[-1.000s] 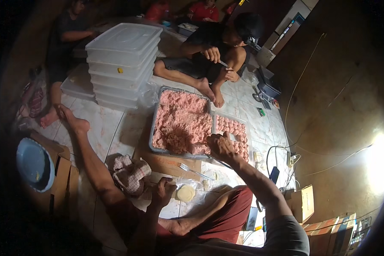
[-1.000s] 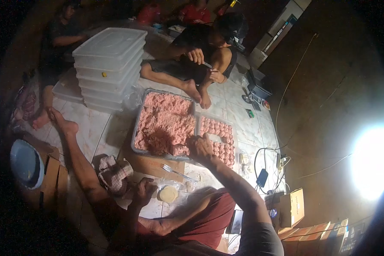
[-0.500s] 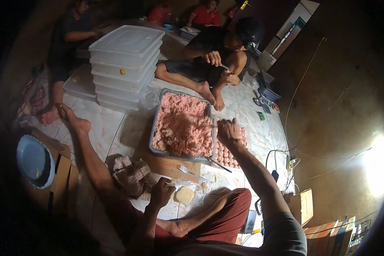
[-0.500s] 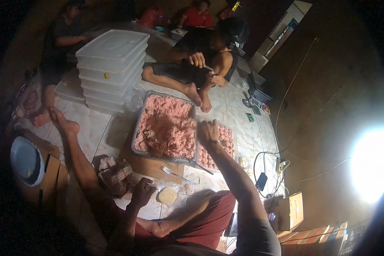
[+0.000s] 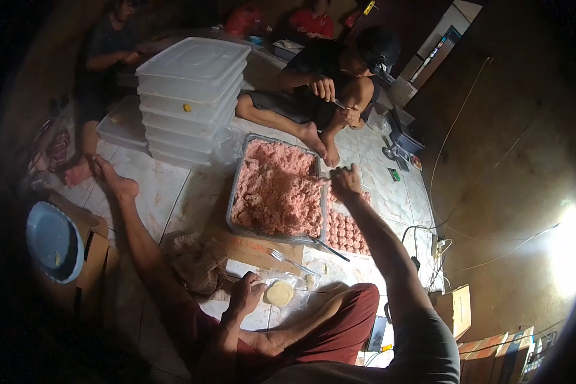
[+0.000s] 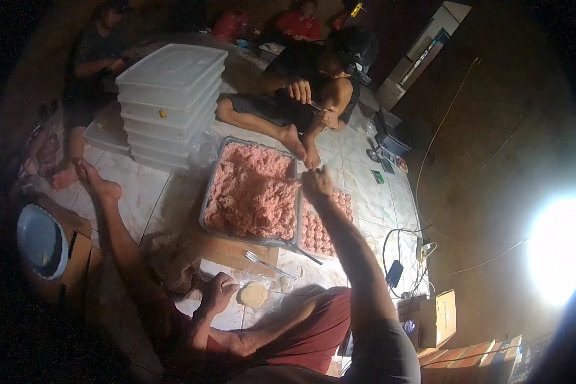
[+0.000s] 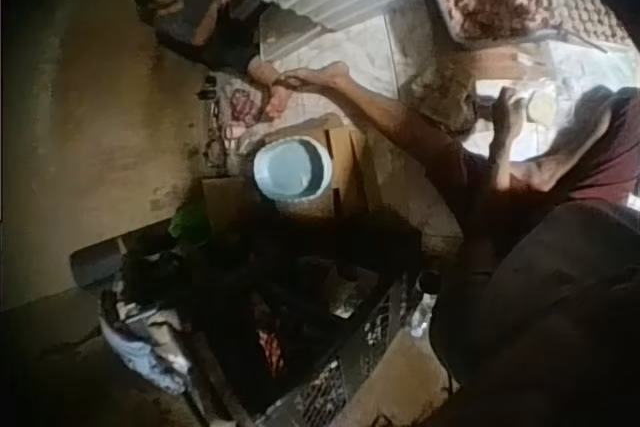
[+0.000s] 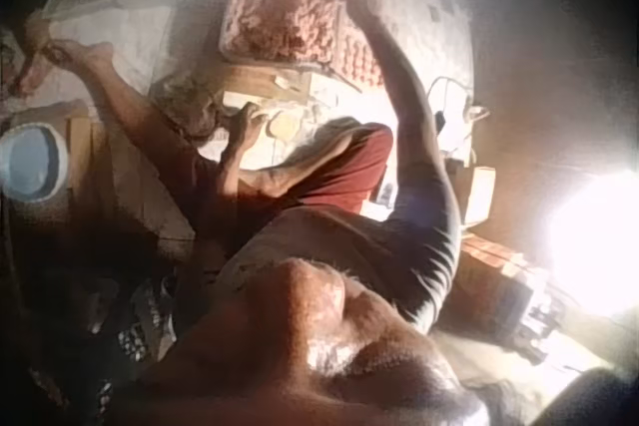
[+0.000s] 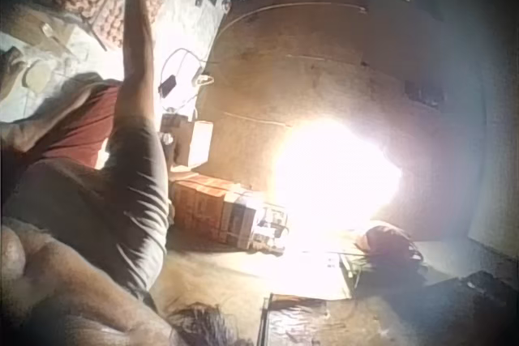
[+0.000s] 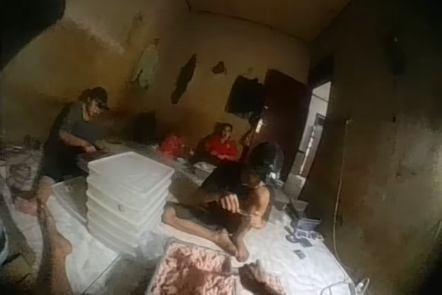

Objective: The person uses a fork and their hands to scoop meat paste and shape it into small balls, placing them onto a plastic tray.

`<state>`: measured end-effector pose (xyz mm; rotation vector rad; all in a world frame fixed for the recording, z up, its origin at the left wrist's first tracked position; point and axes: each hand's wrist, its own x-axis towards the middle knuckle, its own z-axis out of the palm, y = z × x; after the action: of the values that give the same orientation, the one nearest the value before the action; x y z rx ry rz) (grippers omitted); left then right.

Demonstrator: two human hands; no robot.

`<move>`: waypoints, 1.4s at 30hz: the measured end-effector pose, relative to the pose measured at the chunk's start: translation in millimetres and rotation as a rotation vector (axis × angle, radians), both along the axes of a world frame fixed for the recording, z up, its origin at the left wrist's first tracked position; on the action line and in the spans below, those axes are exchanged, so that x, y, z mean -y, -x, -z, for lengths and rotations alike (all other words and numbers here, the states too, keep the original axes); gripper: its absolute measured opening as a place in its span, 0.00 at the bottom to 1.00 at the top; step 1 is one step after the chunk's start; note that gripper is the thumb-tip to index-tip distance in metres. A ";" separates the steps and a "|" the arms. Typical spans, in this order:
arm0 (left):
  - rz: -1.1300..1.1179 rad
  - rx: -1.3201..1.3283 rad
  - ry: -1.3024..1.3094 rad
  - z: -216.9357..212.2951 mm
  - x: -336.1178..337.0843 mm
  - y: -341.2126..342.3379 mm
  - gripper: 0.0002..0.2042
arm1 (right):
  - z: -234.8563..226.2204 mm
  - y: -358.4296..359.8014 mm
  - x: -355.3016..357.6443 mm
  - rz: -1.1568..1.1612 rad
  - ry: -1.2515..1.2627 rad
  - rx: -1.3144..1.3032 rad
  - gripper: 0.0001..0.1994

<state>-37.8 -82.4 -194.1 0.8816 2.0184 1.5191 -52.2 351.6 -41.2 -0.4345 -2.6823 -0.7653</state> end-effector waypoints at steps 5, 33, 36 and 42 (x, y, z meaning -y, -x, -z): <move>-0.074 0.060 0.057 -12.3 8.0 9.1 0.14 | -17.4 11.9 71.6 -0.119 -0.004 0.459 0.06; 0.056 -0.015 -0.012 -20.3 11.6 10.0 0.09 | -51.5 -55.7 85.8 0.206 0.305 0.414 0.09; 0.050 -0.026 0.020 -19.9 14.0 10.7 0.09 | -25.6 -73.1 93.2 0.029 0.200 0.377 0.04; 0.060 -0.056 0.011 -22.4 9.7 10.6 0.11 | -40.7 -70.7 106.9 0.044 0.356 0.308 0.04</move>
<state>-48.4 -92.1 -171.7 0.9818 2.0193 1.4646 18.6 244.8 -0.5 -0.4955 -3.1222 -0.3866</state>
